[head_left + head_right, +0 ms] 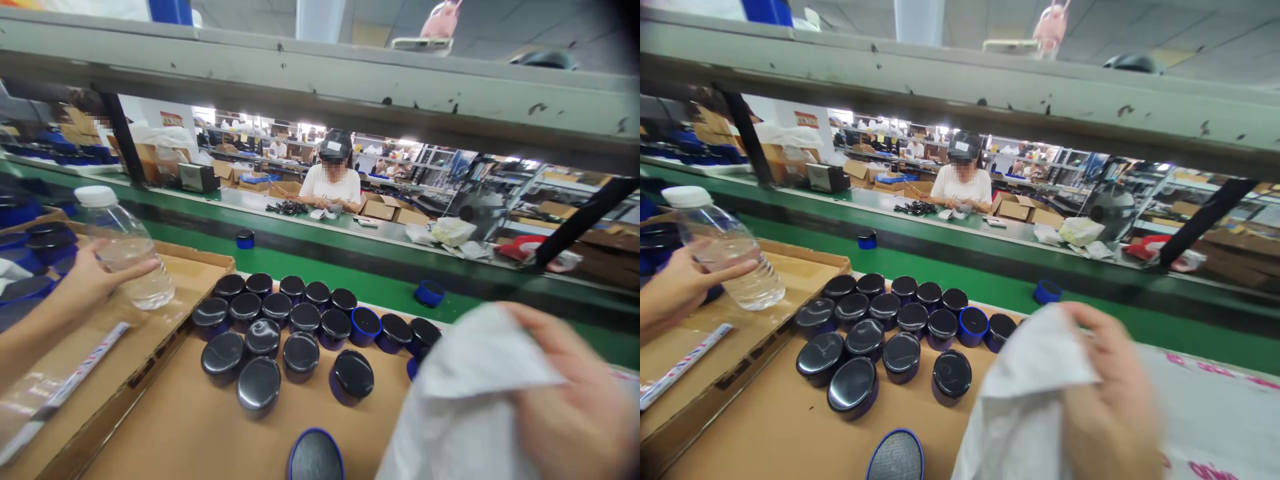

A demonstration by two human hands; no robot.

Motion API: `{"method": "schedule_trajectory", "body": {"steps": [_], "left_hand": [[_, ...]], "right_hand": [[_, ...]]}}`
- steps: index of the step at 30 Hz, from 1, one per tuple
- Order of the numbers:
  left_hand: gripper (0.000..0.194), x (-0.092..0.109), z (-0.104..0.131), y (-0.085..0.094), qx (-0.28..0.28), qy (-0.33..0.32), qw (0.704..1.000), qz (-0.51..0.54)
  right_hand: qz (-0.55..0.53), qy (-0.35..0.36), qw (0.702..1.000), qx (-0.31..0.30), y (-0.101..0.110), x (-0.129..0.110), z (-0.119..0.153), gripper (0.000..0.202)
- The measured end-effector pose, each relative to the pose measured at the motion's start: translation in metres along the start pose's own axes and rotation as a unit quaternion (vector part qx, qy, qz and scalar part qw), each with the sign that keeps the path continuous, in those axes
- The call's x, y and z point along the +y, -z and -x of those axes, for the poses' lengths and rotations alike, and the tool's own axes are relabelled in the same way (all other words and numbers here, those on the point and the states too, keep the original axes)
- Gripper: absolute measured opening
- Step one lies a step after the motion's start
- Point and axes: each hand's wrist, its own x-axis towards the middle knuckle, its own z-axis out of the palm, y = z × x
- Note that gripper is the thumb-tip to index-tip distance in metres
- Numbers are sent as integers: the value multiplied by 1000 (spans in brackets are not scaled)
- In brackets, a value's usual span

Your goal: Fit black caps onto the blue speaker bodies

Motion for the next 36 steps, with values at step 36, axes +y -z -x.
{"method": "schedule_trajectory", "body": {"steps": [36], "left_hand": [[56, 179, 36, -59, -66, -454, 775, -435]], "right_hand": [[-358, -229, 885, -191, -80, 25, -13, 29]]}}
